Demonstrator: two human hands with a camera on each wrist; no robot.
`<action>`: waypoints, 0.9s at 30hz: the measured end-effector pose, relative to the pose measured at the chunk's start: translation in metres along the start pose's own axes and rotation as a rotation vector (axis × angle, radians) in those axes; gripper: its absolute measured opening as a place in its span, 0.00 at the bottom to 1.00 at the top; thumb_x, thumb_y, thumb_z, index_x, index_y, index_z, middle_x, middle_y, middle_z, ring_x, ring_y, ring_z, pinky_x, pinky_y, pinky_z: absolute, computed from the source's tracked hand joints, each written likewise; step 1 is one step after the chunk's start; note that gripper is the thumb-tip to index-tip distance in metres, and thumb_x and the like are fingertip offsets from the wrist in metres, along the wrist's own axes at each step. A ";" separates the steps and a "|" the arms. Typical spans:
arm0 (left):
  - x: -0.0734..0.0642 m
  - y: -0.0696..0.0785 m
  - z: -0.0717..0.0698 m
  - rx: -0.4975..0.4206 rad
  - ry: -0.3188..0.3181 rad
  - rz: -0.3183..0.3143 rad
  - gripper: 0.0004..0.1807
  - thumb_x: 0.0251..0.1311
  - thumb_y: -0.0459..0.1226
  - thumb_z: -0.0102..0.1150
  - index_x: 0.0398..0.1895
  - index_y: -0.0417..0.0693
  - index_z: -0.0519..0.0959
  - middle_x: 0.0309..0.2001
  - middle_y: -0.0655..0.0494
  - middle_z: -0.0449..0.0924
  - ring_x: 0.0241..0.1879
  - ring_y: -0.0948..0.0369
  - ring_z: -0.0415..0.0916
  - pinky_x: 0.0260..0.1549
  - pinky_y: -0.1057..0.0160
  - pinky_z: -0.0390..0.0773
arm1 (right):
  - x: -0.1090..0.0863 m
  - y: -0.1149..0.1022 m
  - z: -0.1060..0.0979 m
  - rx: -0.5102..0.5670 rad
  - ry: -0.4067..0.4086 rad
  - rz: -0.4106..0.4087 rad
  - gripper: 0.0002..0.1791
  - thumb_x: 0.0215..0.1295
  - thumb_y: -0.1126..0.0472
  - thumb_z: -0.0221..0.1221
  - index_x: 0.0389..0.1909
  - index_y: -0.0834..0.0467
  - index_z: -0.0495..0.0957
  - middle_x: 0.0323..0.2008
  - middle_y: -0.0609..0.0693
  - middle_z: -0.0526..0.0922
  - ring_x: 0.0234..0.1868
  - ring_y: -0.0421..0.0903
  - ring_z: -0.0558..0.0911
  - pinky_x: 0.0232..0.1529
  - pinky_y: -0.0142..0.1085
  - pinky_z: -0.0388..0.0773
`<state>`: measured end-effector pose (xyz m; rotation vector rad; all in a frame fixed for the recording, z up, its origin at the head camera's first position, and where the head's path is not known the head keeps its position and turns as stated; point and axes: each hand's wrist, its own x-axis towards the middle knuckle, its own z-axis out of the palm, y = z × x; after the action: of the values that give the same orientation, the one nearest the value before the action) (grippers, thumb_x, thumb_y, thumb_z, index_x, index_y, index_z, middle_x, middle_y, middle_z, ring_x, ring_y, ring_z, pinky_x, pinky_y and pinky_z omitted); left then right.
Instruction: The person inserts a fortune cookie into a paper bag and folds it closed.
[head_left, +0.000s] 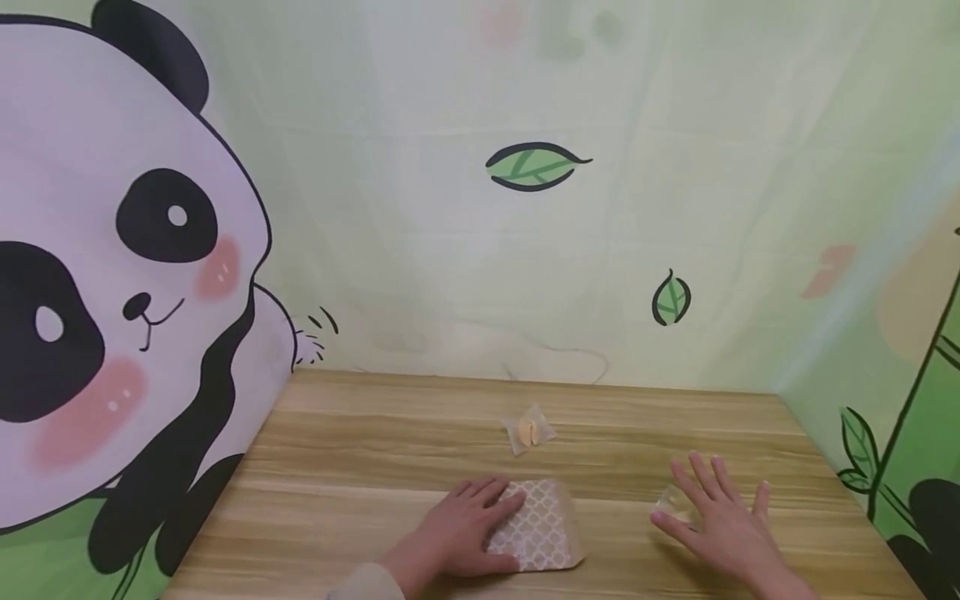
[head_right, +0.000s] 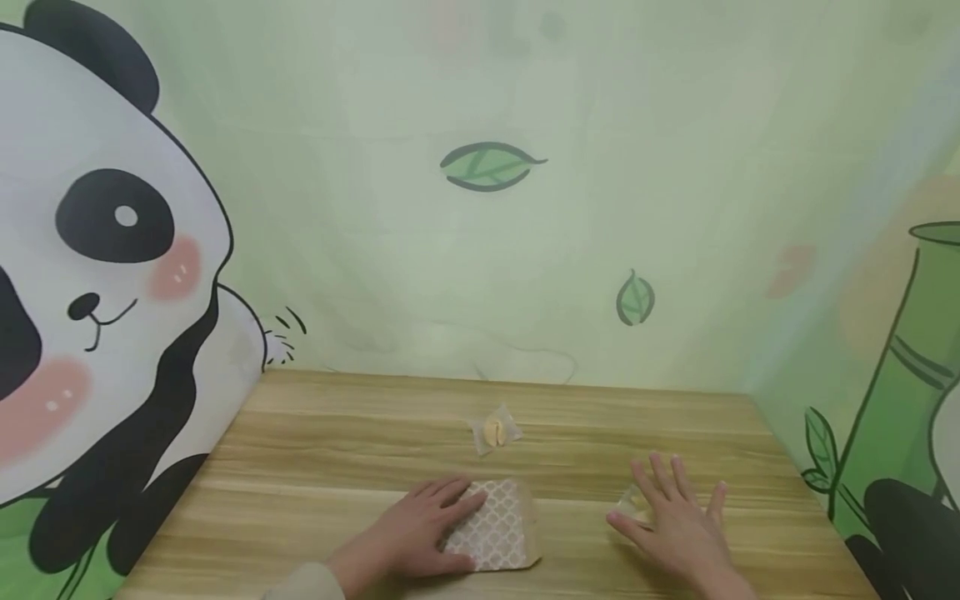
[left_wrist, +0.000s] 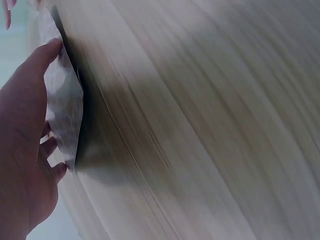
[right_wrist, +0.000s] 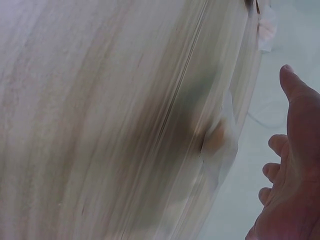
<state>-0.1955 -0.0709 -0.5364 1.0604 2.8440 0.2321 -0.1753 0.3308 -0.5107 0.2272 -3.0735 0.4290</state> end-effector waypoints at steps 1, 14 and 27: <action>-0.004 -0.004 -0.001 -0.005 -0.001 0.008 0.49 0.65 0.71 0.58 0.85 0.63 0.62 0.82 0.49 0.62 0.80 0.51 0.60 0.77 0.45 0.64 | 0.000 -0.001 0.000 -0.001 0.001 -0.003 0.53 0.70 0.27 0.60 0.83 0.58 0.60 0.83 0.68 0.53 0.84 0.71 0.44 0.65 0.83 0.17; -0.032 -0.032 -0.010 -0.042 -0.017 0.015 0.53 0.62 0.74 0.58 0.85 0.62 0.61 0.83 0.50 0.61 0.80 0.49 0.60 0.78 0.41 0.61 | 0.001 -0.011 0.004 -0.003 0.012 -0.038 0.53 0.69 0.27 0.60 0.83 0.58 0.61 0.83 0.67 0.53 0.84 0.70 0.47 0.67 0.81 0.18; 0.011 0.010 -0.011 -0.076 0.037 -0.121 0.75 0.35 0.78 0.75 0.84 0.49 0.60 0.82 0.48 0.62 0.81 0.49 0.59 0.78 0.40 0.59 | 0.014 -0.032 0.008 -0.026 0.080 -0.127 0.51 0.67 0.28 0.63 0.79 0.58 0.68 0.81 0.65 0.60 0.82 0.69 0.54 0.71 0.82 0.32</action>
<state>-0.1987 -0.0576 -0.5243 0.8755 2.8935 0.3494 -0.1844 0.2967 -0.5088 0.3922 -2.9633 0.3829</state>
